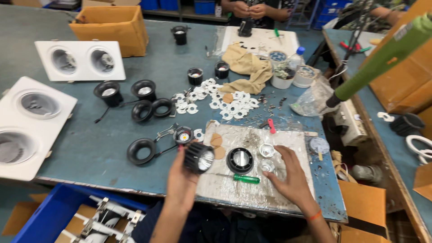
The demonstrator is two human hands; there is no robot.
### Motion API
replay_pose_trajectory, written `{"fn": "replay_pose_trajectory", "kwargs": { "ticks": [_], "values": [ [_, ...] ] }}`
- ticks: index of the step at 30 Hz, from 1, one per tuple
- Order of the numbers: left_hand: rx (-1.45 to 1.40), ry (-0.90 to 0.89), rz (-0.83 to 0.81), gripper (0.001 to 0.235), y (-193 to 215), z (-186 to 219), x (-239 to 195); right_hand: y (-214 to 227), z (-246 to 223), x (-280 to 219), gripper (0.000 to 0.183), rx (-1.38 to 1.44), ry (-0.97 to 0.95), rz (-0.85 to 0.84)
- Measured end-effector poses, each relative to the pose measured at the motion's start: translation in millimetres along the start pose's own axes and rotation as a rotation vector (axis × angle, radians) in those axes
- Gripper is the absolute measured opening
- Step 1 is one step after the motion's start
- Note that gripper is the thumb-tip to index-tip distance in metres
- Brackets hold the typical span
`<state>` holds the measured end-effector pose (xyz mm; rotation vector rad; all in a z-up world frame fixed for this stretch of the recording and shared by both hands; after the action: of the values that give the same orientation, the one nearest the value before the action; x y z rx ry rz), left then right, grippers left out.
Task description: The person assembles recessed LED light fixtures at a workbench. They use a green electric screwdriver to fasten screws into black heat sinks, attach LED modules, and fit black plastic rings. Completed units are placed into white square housing frames.
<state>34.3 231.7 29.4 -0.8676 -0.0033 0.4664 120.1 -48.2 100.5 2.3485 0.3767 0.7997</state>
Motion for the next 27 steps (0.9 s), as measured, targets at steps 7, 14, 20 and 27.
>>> {"fn": "replay_pose_trajectory", "kwargs": {
  "ticks": [7,14,20,27],
  "values": [
    [-0.05,-0.132,0.158,0.048,40.6,39.0,13.2,-19.9,-6.0,6.8,0.077,0.008,0.002,-0.126],
    [0.016,-0.188,0.248,0.047,64.7,45.8,1.6,-53.2,-21.8,34.2,0.077,-0.042,0.037,-0.284],
    [0.15,-0.186,0.02,0.043,29.1,28.1,15.6,-78.1,-33.5,42.0,0.085,-0.066,0.072,-0.402],
    [0.653,-0.276,-0.363,0.039,-47.9,-3.9,21.9,-84.0,-25.0,32.7,0.089,0.048,-0.015,-0.408]
  ]
}}
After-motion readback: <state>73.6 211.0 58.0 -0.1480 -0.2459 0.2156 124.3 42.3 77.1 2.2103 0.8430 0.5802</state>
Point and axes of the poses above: each hand's wrist, its own x-axis towards the middle knuckle, its own y-axis out of the back of the hand, z = x × y, the point moved 10 cm from there along x, towards the middle knuckle, and after that the axes turned 7 degrees about x, right-handed, at the moved point
